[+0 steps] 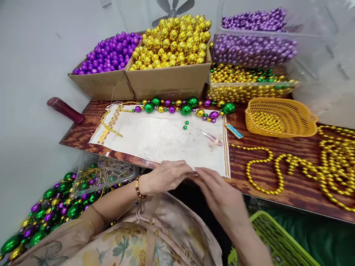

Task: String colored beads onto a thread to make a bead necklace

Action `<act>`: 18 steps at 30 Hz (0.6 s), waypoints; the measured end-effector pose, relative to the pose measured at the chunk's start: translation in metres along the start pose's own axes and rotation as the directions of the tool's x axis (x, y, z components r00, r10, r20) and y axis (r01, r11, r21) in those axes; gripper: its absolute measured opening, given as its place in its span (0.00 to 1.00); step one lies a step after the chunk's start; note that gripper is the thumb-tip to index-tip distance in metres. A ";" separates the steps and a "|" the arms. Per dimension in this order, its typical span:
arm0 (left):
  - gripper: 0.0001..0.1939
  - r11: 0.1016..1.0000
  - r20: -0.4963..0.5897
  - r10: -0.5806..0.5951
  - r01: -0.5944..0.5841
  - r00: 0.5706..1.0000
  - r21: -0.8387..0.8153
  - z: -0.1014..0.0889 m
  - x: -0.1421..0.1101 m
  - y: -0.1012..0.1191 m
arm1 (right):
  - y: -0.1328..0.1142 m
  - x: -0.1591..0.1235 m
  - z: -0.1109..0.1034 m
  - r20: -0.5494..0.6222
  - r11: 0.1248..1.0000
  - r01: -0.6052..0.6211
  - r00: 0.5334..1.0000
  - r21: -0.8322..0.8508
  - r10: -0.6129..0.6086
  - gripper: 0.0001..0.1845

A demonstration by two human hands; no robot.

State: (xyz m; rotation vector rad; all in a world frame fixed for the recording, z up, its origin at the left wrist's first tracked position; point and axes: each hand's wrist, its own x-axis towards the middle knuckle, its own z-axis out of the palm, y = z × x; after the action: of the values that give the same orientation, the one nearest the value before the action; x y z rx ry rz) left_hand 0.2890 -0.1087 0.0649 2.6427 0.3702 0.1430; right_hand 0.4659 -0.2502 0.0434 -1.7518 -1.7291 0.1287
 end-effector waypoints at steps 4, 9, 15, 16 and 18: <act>0.07 0.995 -0.140 -0.081 0.072 0.987 -0.068 -0.010 -0.024 -0.026 | -0.017 0.058 0.037 0.204 0.977 0.196 0.963 -0.084 -0.176 0.19; 0.11 0.966 -0.579 -0.243 0.143 0.778 -0.213 -0.058 -0.045 -0.114 | -0.007 0.084 0.038 0.170 1.000 0.014 0.985 0.022 -0.018 0.16; 0.11 0.642 -0.704 -0.698 0.551 0.131 -0.534 -0.156 -0.031 -0.282 | -0.012 0.094 0.018 0.086 0.758 -0.441 0.884 0.480 0.460 0.17; 0.12 0.586 -0.685 -0.725 0.583 0.069 -0.562 -0.167 -0.025 -0.302 | -0.017 0.093 0.017 0.083 0.726 -0.462 0.866 0.508 0.493 0.17; 0.11 0.530 -0.643 -0.765 0.599 0.034 -0.600 -0.184 -0.012 -0.328 | -0.024 0.089 0.017 0.074 0.672 -0.505 0.825 0.542 0.561 0.18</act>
State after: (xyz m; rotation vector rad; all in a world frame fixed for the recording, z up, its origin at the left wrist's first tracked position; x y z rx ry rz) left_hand 0.1705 0.2484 0.0767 1.6115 1.8671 1.1811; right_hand 0.4475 -0.1637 0.0758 -1.7197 -0.9107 0.7099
